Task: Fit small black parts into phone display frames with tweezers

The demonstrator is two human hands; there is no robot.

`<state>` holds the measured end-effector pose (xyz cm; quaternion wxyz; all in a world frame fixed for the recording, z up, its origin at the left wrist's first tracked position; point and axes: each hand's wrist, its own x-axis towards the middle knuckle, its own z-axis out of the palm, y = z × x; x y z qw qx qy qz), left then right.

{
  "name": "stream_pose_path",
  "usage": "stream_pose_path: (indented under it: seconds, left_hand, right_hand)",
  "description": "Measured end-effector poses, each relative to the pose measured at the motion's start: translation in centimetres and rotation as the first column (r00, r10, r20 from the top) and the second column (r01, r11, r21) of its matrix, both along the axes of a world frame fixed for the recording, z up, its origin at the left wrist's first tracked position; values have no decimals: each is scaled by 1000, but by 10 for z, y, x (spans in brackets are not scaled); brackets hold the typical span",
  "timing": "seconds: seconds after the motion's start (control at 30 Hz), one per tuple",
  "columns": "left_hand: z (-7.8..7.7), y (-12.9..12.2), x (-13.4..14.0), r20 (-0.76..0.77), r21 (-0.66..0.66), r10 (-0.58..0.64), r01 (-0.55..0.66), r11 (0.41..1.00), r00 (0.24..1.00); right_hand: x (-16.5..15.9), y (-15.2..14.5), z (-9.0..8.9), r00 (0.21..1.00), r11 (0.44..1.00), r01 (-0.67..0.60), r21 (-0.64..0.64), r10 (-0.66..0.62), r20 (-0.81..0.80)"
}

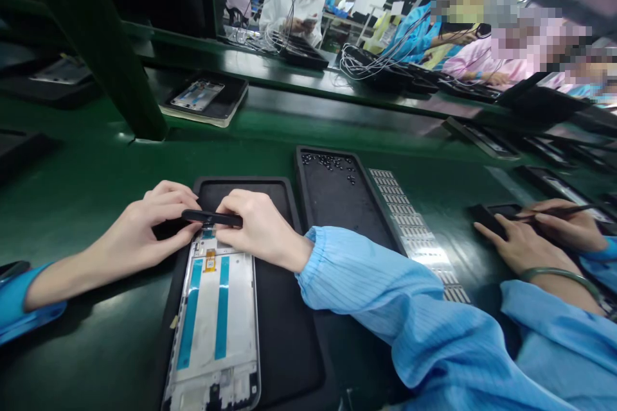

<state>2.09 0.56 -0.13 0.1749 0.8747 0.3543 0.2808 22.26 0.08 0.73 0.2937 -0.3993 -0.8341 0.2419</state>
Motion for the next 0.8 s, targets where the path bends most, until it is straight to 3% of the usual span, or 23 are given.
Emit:
stream_pose_path:
  seconds: [0.2,0.4,0.5,0.63,0.7,0.8]
  left_hand:
    - [2,-1,-1,-47,23,-8,9,1000,999]
    - [2,-3,-4,-83,186,-51,66,980,995]
    - [5,-3,-2,-137,268,-64,99,958,988]
    - [9,-3,1,-222,325,-87,158,932,971]
    - [10,-3,2,-232,339,-87,165,926,969]
    - [9,-2,2,-229,334,-82,157,929,970]
  right_hand:
    - [-1,0,-1,994,998,-61,0,61,87]
    - [-2,5,12,986,993,-107,-48,112,123]
    - [0,12,18,997,976,-44,-212,58,59]
    - [4,18,16,999,861,6,-509,-21,-24]
    - [4,20,14,997,820,-3,-572,-40,-62]
    - [2,21,14,996,809,-1,-588,-53,-73]
